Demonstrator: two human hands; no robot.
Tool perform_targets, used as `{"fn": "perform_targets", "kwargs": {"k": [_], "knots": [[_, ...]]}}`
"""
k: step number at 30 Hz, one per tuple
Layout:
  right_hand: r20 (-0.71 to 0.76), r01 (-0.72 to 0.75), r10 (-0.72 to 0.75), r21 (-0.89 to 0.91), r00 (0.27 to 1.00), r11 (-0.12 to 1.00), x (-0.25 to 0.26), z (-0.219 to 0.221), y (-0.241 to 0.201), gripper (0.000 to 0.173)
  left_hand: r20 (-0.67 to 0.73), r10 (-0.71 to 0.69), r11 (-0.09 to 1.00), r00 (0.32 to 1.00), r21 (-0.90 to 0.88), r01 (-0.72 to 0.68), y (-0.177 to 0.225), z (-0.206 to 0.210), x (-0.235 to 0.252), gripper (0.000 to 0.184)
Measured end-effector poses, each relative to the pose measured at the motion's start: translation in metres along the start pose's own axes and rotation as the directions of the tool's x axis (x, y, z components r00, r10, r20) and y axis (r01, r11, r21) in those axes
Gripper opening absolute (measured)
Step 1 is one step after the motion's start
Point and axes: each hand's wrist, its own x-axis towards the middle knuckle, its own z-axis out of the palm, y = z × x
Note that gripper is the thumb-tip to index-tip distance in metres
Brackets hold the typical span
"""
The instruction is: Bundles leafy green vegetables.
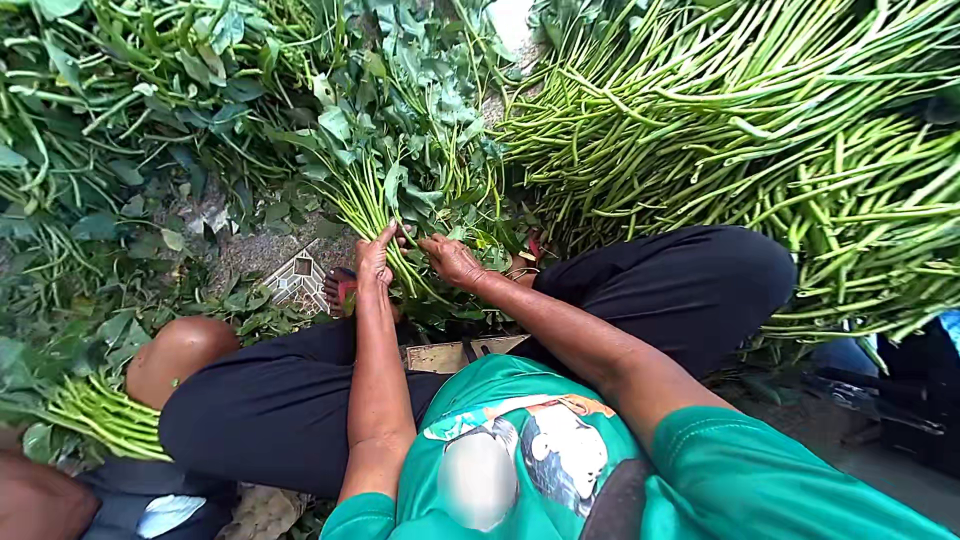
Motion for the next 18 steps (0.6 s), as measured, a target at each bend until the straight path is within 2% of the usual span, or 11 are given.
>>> {"fn": "perform_targets", "kwargs": {"k": [3,5,6,9,11,13,14,17,18], "knots": [[-0.007,0.016,-0.016,-0.045,1.000,0.999,0.001,0.000,0.010,0.038,0.045,0.025,1.000,0.999,0.016,-0.025,-0.001,0.001,-0.003,0.019],[0.064,-0.017,0.016,0.007,0.998,1.000,0.006,-0.011,0.006,0.036,0.030,0.042,0.999,0.999,0.032,-0.043,0.001,0.001,-0.005,0.018],[0.048,-0.033,0.029,0.071,0.998,0.997,0.010,-0.013,0.005,0.037,0.022,0.049,0.998,0.999,0.047,-0.050,0.003,0.000,-0.006,0.019],[-0.089,-0.079,0.120,0.371,0.989,0.925,0.026,-0.021,-0.008,0.045,-0.014,0.081,0.990,0.997,0.118,-0.079,0.006,0.002,-0.010,0.024],[-0.206,-0.063,0.189,0.499,0.960,0.864,0.036,-0.022,-0.021,0.037,-0.047,0.106,0.983,0.993,0.158,-0.097,0.006,0.006,-0.014,0.031],[-0.294,0.021,0.182,0.574,0.939,0.819,0.036,-0.021,-0.033,0.026,-0.052,0.135,0.981,0.989,0.148,-0.126,0.009,0.005,-0.015,0.030],[-0.284,0.062,0.121,0.559,0.951,0.827,0.030,-0.021,-0.037,0.024,-0.053,0.149,0.982,0.987,0.126,-0.141,0.013,0.003,-0.015,0.027],[-0.018,0.120,-0.120,0.295,0.993,0.948,0.003,-0.033,-0.043,0.026,-0.034,0.176,0.981,0.984,0.090,-0.172,0.024,-0.013,-0.013,0.019],[0.043,0.129,-0.142,0.218,0.989,0.967,-0.004,-0.036,-0.042,0.025,-0.050,0.179,0.979,0.983,0.104,-0.173,0.027,-0.017,-0.014,0.017]]}}
